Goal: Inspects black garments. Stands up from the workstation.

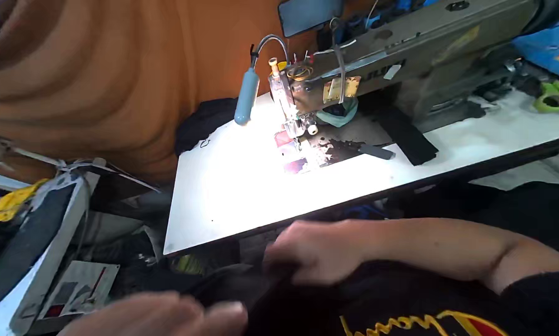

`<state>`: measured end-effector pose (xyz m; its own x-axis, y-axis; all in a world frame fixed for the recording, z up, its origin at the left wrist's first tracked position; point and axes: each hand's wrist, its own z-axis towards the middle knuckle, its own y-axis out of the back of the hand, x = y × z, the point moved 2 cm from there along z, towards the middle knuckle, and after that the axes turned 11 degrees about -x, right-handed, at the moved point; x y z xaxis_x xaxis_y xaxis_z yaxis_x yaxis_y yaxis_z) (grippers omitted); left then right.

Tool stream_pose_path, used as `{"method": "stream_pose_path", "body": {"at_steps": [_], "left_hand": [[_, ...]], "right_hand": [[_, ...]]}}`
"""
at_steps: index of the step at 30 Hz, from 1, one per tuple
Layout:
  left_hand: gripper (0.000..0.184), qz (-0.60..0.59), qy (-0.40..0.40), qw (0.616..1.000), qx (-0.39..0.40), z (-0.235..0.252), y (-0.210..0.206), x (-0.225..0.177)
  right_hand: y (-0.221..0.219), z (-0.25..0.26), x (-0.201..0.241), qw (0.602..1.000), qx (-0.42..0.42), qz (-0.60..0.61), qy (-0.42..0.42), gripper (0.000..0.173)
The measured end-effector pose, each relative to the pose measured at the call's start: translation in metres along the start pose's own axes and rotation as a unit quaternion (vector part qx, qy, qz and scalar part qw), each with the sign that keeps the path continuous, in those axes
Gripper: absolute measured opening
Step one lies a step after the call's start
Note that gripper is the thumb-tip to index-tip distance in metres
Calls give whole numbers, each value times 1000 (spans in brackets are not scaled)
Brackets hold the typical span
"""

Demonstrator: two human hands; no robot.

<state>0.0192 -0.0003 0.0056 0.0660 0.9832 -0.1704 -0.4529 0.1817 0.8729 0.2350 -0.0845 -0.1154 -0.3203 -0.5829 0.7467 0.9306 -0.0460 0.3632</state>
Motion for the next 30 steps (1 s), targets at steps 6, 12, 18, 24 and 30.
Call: {"method": "stream_pose_path", "body": {"at_steps": [6,12,18,24,30], "left_hand": [[37,-155,42,987,6,7,-58,85],[37,-262,30,964,25,-5,-67,98],[27,-221,146,964,29,11,-128,150],[22,-306,304,897,95,32,-194,200],[25,-498,402,767,-40,49,-216,220]], "right_hand": [[46,-45,-7,997,-72,4,24,23],[78,-67,-46,991,16,-15,-133,31],[108,-78,-74,971,-87,-2,-224,23],[121,-101,-105,894,-327,154,-265,27],[118,-120,-133,847,-383,191,-315,35]]}}
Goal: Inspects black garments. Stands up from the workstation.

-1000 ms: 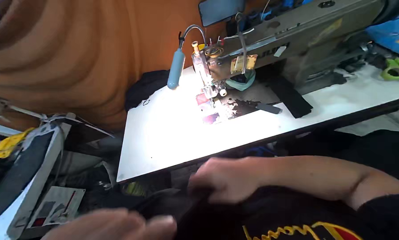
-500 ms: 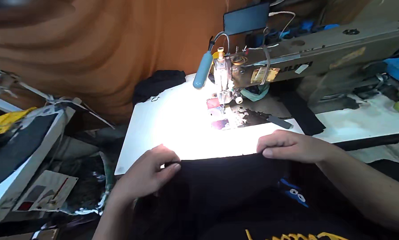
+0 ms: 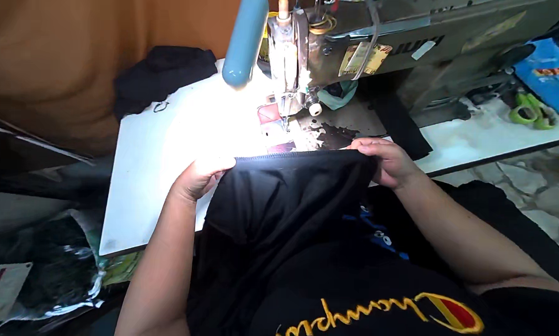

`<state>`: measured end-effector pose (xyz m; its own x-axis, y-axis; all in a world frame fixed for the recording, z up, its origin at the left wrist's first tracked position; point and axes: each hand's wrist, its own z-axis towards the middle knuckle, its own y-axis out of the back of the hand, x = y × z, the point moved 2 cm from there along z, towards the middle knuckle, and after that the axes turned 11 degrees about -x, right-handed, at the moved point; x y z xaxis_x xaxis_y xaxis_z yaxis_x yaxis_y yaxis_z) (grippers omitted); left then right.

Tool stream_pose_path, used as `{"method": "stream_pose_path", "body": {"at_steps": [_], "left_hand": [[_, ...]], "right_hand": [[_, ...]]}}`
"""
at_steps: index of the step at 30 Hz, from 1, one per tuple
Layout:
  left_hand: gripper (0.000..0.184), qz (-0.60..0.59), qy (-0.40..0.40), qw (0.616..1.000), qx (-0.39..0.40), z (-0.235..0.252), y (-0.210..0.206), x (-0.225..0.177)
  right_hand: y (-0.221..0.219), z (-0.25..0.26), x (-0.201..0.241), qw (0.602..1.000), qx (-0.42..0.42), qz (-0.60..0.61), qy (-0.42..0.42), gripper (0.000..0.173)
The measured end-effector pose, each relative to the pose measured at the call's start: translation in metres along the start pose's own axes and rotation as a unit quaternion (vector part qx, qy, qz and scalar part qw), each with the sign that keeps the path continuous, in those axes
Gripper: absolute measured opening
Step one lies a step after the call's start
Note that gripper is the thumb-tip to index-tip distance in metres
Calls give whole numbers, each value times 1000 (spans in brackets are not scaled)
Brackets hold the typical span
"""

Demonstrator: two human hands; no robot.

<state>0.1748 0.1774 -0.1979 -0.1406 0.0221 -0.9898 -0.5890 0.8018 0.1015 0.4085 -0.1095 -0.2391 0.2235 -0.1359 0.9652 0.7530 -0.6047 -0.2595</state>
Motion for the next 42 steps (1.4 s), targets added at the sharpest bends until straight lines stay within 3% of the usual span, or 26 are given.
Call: {"method": "stream_pose_path", "body": {"at_steps": [6,9,11,14,16,26,33,37,40,42], "left_hand": [[40,-177,99,979,-31,9,-3,17],[34,-160,154,972,-75,-4,-19,4],[36,-74,149,984,-63,-21,-49,-15],[22,18,36,999,-15,-43,-100,-19],[15,27,-47,998,-25,-49,-121,-9],[14,196,-238,946,-99,-61,-131,1],[12,286,-299,902,-127,-63,-135,2],[15,323,-350,864,-162,-66,-139,6],[17,334,-357,855,-172,-67,-137,8],[15,299,-354,873,-150,-67,-133,8]], "right_hand": [[7,1,-5,998,-12,44,-47,29],[-3,-2,7,996,-51,-54,-52,25],[-19,-5,13,992,-46,-116,-27,19],[-51,-10,14,988,-18,-149,23,12],[-65,-12,15,987,-11,-155,41,12],[-83,-23,12,956,-29,-259,137,7],[-90,-29,9,936,-48,-303,172,6],[-92,-39,15,957,-25,-271,102,14],[-89,-43,17,976,25,-210,59,23],[-79,-34,19,968,33,-230,98,22]]}}
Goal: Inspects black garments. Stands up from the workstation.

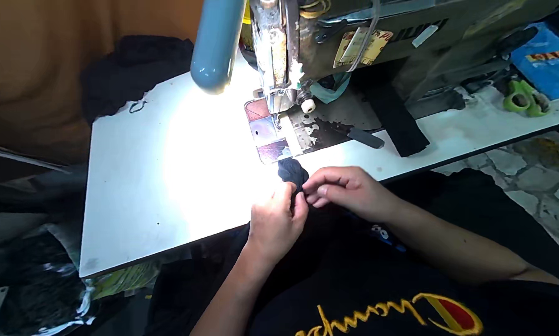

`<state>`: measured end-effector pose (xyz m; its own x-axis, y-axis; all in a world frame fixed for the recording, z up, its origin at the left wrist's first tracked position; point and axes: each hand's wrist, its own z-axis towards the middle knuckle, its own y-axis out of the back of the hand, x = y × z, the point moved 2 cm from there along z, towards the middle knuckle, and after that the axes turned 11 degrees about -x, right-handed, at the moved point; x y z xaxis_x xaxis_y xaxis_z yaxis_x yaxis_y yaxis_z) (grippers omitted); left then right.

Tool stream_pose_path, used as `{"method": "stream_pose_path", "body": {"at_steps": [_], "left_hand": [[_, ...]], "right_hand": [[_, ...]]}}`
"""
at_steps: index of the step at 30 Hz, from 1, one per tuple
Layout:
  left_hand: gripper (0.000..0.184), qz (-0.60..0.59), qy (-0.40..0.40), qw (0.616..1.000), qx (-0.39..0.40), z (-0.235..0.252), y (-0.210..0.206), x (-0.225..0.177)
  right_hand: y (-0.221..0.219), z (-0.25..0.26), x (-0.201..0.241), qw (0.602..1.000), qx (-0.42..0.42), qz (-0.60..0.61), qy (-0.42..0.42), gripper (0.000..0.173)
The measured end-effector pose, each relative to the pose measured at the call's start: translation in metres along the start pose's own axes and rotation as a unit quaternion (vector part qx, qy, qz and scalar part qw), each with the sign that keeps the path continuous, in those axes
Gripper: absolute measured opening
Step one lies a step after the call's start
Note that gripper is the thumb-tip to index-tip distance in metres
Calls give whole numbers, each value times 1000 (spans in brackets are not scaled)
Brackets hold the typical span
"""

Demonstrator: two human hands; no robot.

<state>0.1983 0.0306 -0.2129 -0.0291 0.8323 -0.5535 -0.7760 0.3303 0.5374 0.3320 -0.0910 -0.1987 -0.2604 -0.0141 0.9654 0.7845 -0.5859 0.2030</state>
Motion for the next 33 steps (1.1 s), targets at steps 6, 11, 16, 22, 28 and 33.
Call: {"method": "stream_pose_path", "body": {"at_steps": [6,11,16,22,28,33], "left_hand": [[12,-204,13,976,73,12,33,2],[14,-84,-49,993,65,21,53,16],[11,-199,-20,976,86,28,45,15],[8,-300,14,943,142,24,40,5],[12,-297,-39,943,145,2,28,-19],[15,-256,-91,960,72,12,22,-40]], "right_hand": [[20,33,-22,950,92,-161,252,14],[35,25,-31,965,89,-95,228,21],[34,17,-35,985,47,44,161,13],[29,8,-32,982,35,-34,181,17],[20,3,-29,994,9,41,100,16],[7,26,11,975,-73,17,210,13]]}}
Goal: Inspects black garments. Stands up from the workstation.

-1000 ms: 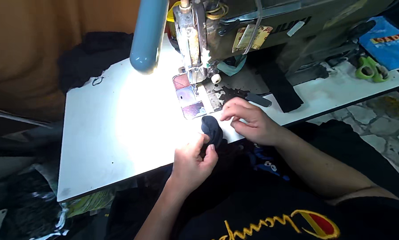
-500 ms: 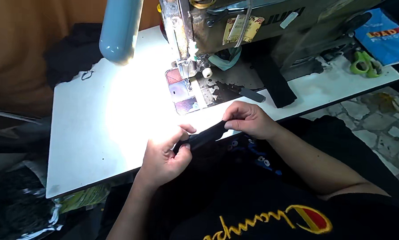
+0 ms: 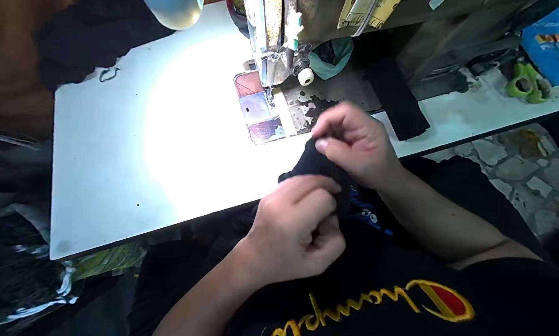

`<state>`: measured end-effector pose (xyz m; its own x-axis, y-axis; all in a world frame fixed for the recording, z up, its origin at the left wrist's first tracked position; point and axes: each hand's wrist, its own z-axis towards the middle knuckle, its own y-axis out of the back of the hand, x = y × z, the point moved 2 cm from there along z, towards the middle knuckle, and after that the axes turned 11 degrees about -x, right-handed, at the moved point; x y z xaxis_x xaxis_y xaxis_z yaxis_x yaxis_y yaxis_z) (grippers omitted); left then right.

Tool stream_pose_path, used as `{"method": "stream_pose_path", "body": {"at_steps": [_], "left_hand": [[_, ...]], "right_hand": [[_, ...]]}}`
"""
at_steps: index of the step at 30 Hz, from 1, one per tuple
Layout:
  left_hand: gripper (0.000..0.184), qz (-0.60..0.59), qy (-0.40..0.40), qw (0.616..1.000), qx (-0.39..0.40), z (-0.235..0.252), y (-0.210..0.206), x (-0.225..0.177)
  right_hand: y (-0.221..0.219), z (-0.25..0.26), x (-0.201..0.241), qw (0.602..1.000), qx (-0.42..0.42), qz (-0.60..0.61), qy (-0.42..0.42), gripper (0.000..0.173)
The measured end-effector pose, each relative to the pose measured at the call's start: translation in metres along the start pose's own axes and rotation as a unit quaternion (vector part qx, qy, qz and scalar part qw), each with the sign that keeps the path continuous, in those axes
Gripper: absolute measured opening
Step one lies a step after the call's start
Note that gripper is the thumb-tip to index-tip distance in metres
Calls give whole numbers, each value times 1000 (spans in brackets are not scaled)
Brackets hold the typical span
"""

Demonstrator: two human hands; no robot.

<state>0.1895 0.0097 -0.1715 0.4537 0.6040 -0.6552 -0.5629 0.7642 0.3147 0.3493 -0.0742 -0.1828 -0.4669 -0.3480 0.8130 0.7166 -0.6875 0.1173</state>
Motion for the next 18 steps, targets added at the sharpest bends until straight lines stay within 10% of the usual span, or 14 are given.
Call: {"method": "stream_pose_path", "body": {"at_steps": [6,18], "left_hand": [[9,-11,11,993,-116,34,13,19],[14,-31,22,994,-105,35,24,35]], "right_hand": [[-17,69,0,965,-104,-182,158,40],[-27,79,-7,948,-143,-235,158,48]]}}
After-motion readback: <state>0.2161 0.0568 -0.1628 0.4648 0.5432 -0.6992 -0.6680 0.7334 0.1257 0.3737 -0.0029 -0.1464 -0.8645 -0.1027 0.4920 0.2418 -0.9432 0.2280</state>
